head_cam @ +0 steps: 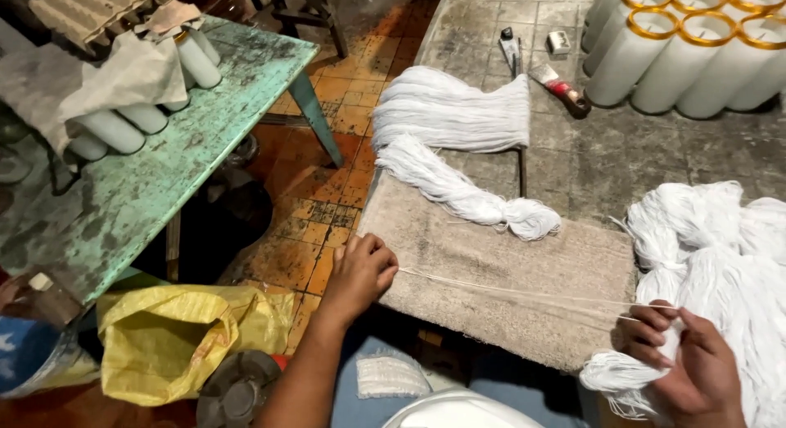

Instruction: Winding and tying bundles of thread to prepare candle wicks on a workshop table.

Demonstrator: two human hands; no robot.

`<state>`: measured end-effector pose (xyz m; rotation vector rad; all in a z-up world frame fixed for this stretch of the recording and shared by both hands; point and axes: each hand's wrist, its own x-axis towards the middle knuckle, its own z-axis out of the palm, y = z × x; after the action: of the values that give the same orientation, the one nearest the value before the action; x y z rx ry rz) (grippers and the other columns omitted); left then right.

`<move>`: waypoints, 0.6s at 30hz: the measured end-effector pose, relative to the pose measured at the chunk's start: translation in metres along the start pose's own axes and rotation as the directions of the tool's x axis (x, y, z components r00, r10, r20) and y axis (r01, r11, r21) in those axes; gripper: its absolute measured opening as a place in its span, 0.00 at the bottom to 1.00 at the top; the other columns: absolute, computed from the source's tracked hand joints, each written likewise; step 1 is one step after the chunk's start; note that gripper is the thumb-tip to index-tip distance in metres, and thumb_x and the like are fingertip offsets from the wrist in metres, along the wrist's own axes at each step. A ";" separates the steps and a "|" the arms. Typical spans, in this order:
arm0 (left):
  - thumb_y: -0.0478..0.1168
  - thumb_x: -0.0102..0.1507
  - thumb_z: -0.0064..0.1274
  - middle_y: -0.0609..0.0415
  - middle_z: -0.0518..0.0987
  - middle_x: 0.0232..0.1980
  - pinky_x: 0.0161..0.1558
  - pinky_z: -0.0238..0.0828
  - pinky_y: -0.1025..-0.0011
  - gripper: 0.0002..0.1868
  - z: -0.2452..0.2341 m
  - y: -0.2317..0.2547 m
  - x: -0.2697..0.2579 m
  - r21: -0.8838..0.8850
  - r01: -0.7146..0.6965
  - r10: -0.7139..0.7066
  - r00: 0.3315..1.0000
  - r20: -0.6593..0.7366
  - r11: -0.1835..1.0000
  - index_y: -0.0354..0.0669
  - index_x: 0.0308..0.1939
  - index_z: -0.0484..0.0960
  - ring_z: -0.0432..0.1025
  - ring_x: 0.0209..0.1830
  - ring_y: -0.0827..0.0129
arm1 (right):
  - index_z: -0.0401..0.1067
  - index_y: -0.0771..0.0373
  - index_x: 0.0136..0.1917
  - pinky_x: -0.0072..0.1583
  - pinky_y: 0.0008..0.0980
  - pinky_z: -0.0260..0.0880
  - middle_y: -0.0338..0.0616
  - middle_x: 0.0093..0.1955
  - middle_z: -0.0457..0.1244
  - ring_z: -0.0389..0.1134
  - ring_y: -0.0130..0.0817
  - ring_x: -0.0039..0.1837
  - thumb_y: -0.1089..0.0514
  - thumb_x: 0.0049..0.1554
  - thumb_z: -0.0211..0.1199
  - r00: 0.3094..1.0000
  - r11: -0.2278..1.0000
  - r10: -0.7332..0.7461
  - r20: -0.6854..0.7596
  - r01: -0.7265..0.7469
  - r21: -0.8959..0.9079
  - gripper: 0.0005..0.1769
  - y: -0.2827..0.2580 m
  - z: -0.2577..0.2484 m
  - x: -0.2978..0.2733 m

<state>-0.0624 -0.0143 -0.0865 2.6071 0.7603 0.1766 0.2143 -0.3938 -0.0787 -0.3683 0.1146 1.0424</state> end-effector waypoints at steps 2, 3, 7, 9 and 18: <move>0.41 0.60 0.56 0.58 0.71 0.45 0.59 0.55 0.54 0.04 0.010 -0.002 0.000 0.061 -0.126 0.133 0.983 -0.128 0.990 0.50 0.38 0.80 0.65 0.50 0.60 | 0.62 0.57 0.49 0.37 0.20 0.61 0.37 0.47 0.53 0.55 0.27 0.45 0.64 0.58 0.61 0.995 0.997 -0.033 0.099 0.026 0.067 0.10 -0.009 0.009 -0.009; 0.41 0.60 0.56 0.58 0.71 0.45 0.59 0.55 0.54 0.04 0.012 -0.004 0.001 0.060 -0.139 0.146 0.981 -0.126 0.988 0.50 0.38 0.80 0.65 0.50 0.60 | 0.62 0.57 0.49 0.37 0.20 0.61 0.37 0.47 0.53 0.55 0.27 0.45 0.64 0.58 0.61 0.994 0.997 -0.046 0.099 0.040 0.068 0.10 -0.011 0.008 -0.009; 0.42 0.59 0.57 0.60 0.71 0.45 0.58 0.56 0.52 0.04 0.012 -0.003 0.002 0.041 -0.111 0.116 0.985 -0.131 0.993 0.52 0.36 0.79 0.65 0.50 0.61 | 0.67 0.60 0.53 0.45 0.22 0.65 0.43 0.60 0.63 0.64 0.28 0.50 0.64 0.63 0.60 0.782 0.493 -0.608 -0.135 0.238 -0.837 0.05 -0.016 0.011 -0.014; 0.44 0.60 0.57 0.60 0.70 0.45 0.59 0.55 0.51 0.04 0.004 0.008 0.002 0.041 -0.093 0.097 0.989 -0.107 0.995 0.53 0.36 0.80 0.65 0.51 0.61 | 0.71 0.67 0.49 0.52 0.31 0.69 0.50 0.67 0.64 0.64 0.35 0.52 0.66 0.66 0.62 0.657 -0.024 -0.745 0.111 0.139 -0.990 0.02 -0.006 0.028 -0.016; 0.54 0.72 0.41 0.43 0.77 0.64 0.68 0.65 0.59 0.28 0.015 0.173 -0.024 -0.814 -0.337 0.384 0.910 -0.154 0.472 0.37 0.67 0.73 0.69 0.66 0.57 | 0.77 0.55 0.46 0.48 0.26 0.69 0.36 0.43 0.63 0.68 0.28 0.42 0.57 0.52 0.72 0.754 -0.384 -0.283 0.592 0.477 -0.791 0.08 0.109 0.062 0.006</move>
<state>0.0050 -0.1642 -0.0264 1.7648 0.0058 0.4679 0.1186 -0.3180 -0.0485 -1.7496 -1.1063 0.0782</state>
